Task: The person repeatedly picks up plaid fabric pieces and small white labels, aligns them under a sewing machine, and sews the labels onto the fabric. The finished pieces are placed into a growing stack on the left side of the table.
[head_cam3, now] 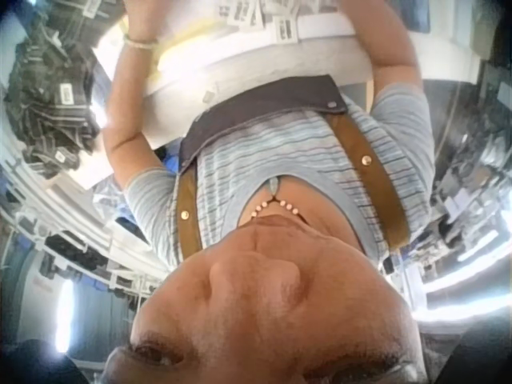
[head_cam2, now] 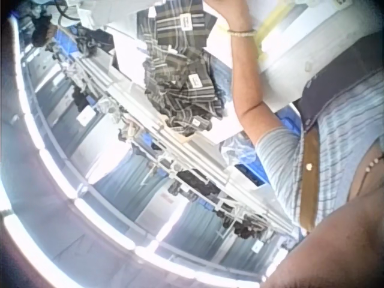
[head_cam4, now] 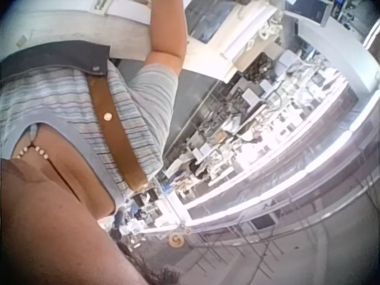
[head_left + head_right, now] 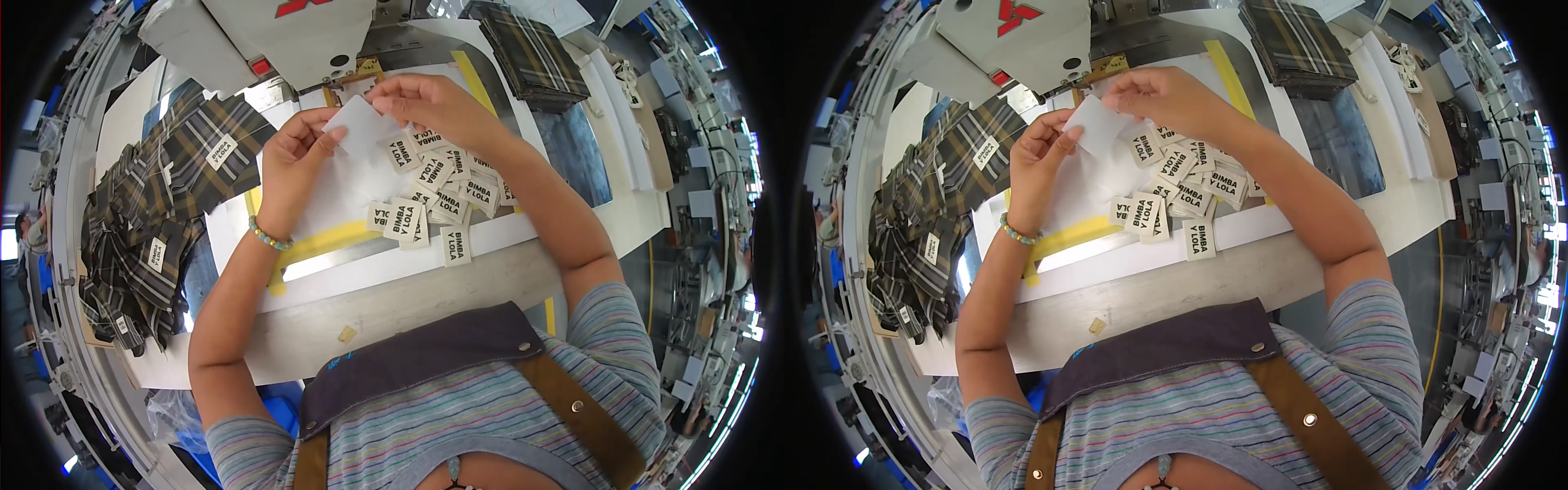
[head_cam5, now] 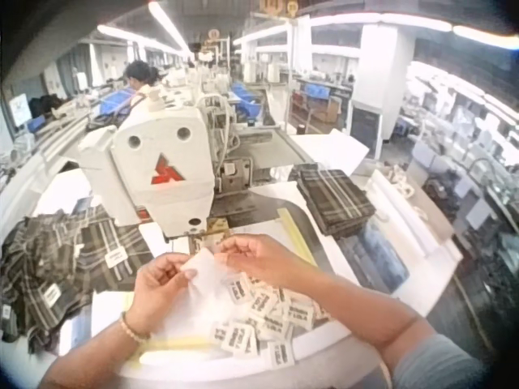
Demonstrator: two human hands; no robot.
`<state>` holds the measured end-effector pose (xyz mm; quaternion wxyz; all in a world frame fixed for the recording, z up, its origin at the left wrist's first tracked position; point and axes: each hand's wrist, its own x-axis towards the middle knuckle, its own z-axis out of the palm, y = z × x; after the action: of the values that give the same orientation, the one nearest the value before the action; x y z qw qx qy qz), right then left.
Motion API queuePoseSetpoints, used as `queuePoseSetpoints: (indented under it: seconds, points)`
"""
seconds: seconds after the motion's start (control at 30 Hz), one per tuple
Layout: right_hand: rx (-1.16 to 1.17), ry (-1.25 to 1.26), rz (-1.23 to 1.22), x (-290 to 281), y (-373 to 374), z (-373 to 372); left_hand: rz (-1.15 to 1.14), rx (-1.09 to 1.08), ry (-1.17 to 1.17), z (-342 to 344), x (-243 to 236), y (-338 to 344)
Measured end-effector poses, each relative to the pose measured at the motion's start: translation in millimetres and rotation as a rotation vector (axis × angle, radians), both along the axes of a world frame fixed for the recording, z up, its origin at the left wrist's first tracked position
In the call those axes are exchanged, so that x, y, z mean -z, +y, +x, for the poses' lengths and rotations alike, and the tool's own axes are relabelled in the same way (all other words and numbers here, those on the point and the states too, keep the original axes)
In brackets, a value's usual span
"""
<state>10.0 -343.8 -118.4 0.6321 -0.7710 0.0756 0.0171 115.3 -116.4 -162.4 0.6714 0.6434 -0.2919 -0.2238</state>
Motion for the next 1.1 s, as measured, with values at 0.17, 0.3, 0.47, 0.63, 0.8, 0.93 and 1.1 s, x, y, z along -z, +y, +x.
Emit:
queuePoseSetpoints:
  seconds: [0.17,0.3,0.47,0.63,0.8,0.93,1.1]
  points:
    - [-0.020,-0.003,-0.065,13,0,-14,-0.061,0.022,0.027,1,5,0]
    - [0.028,0.123,-0.156,7,-18,-11,0.068,0.021,-0.197,-3,4,1]
    - [-0.154,0.113,-0.732,4,-60,13,0.206,0.057,-0.835,-1,-8,6]
    - [-0.106,-0.040,-0.766,21,-65,49,0.209,0.219,-1.123,-2,-8,4]
    - [-0.003,-0.118,-0.714,39,-63,58,0.394,0.252,-1.173,-8,-3,2]
    - [0.047,-0.173,-0.745,35,-64,46,0.484,0.248,-1.147,-9,-4,3]
    - [-0.015,-0.305,-0.966,21,-47,-1,0.423,0.274,-1.069,-12,-1,4]
